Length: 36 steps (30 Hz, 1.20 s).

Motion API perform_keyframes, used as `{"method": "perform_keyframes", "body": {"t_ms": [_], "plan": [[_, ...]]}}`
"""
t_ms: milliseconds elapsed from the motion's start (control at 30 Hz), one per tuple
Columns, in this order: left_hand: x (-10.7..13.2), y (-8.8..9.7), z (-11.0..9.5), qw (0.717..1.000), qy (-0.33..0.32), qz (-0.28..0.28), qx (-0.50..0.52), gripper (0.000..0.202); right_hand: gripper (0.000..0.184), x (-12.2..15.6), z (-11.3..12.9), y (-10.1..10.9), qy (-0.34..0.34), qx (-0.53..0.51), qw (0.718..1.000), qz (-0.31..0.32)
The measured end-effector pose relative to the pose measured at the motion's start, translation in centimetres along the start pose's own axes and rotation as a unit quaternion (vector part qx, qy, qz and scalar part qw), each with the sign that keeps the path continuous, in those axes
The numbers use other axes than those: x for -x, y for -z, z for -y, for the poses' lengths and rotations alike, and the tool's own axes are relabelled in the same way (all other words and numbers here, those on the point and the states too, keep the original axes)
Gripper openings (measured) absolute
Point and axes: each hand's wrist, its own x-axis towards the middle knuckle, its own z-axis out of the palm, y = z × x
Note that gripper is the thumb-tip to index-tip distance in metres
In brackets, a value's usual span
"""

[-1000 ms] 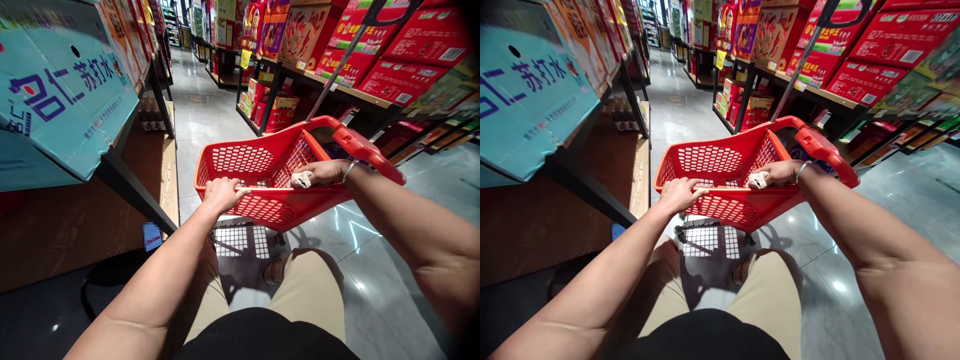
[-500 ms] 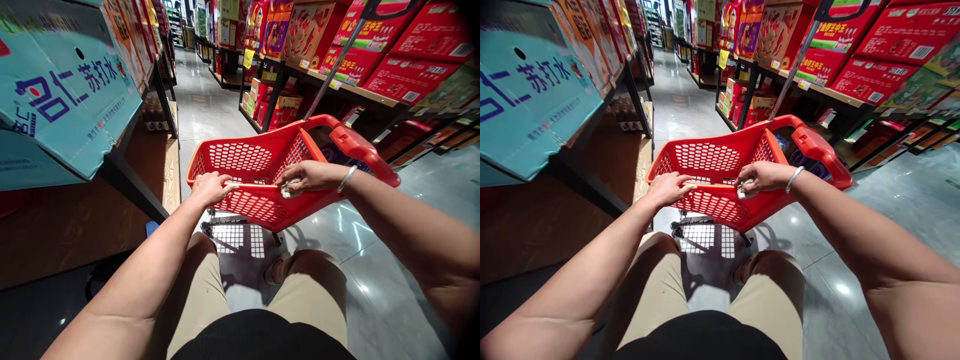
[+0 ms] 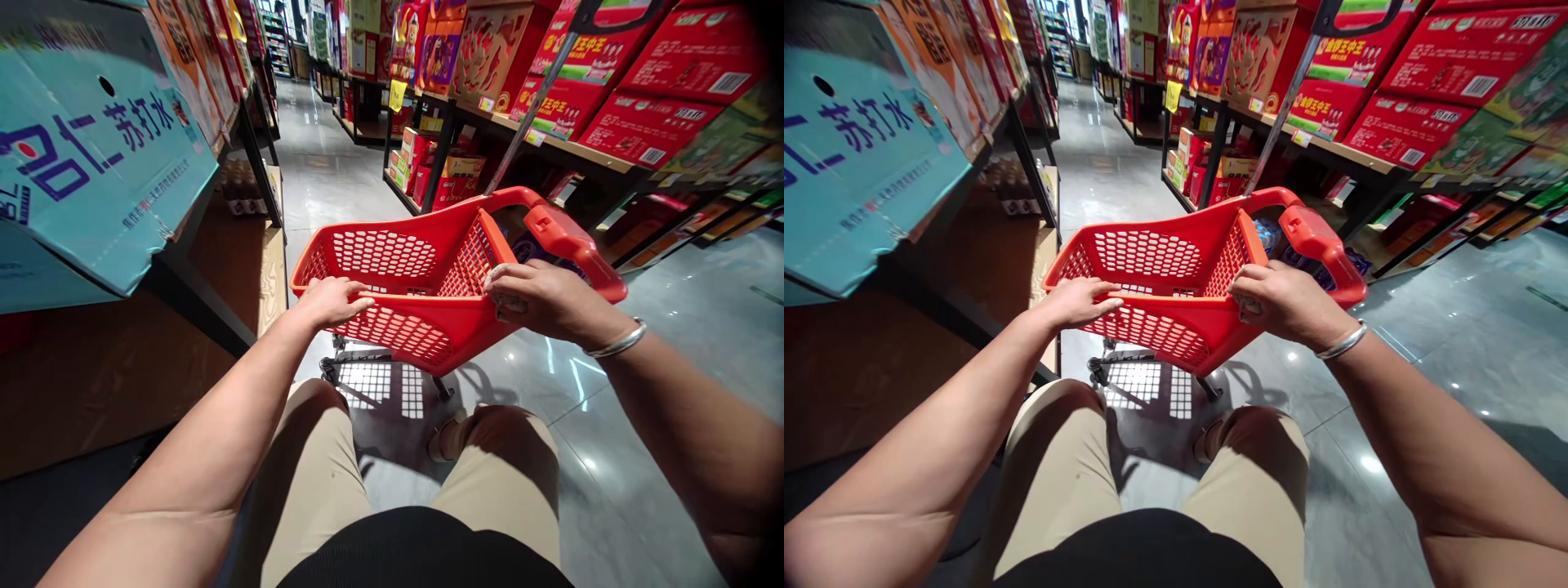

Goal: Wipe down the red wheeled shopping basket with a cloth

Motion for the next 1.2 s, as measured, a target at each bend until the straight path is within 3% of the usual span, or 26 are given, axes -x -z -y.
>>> {"method": "perform_keyframes", "body": {"t_ms": [100, 200, 300, 367, 500, 633, 800, 933, 1067, 1200], "plan": [[0.0, 0.5, -2.5, 0.999, -0.04, -0.017, -0.002, 0.065, 0.017, -0.6, 1.0, -1.1, 0.019, 0.011, 0.999, -0.045], [-0.6, 0.6, -6.2, 0.992, -0.108, -0.059, 0.019, 0.063, 0.015, -1.8, 2.0, -1.8, 0.052, 0.017, 0.995, -0.08], [-1.9, 0.3, -9.8, 0.975, -0.182, -0.103, 0.069, 0.049, 0.013, -3.6, 3.3, -2.3, 0.064, 0.025, 0.992, -0.102], [-2.9, 0.0, -11.1, 0.966, -0.203, -0.123, 0.099, 0.038, 0.015, -4.8, 4.3, -2.4, 0.058, 0.036, 0.992, -0.107], [-4.4, -0.7, -10.4, 0.959, -0.201, -0.148, 0.138, 0.024, 0.021, -5.6, 5.8, -2.1, 0.051, 0.069, 0.991, -0.103], [-4.6, -1.0, -8.6, 0.947, -0.217, -0.133, 0.194, 0.024, 0.021, -3.7, 5.6, -0.6, 0.069, 0.077, 0.99, -0.091], [-3.9, -0.9, -9.0, 0.949, -0.214, -0.138, 0.183, 0.024, 0.021, 1.1, 2.5, 1.8, 0.086, 0.039, 0.991, -0.091], [-3.8, -1.1, -10.2, 0.958, -0.199, -0.148, 0.146, 0.023, 0.016, 5.2, -0.4, 2.6, 0.045, 0.009, 0.986, -0.16], [-3.9, -1.4, -10.8, 0.961, -0.189, -0.16, 0.123, 0.021, 0.022, 6.9, -0.1, 0.4, -0.039, -0.006, 0.961, -0.274], [-3.9, -1.6, -11.1, 0.961, -0.184, -0.166, 0.128, 0.023, 0.026, 5.4, 4.1, -5.3, -0.154, 0.06, 0.885, -0.435]]}}
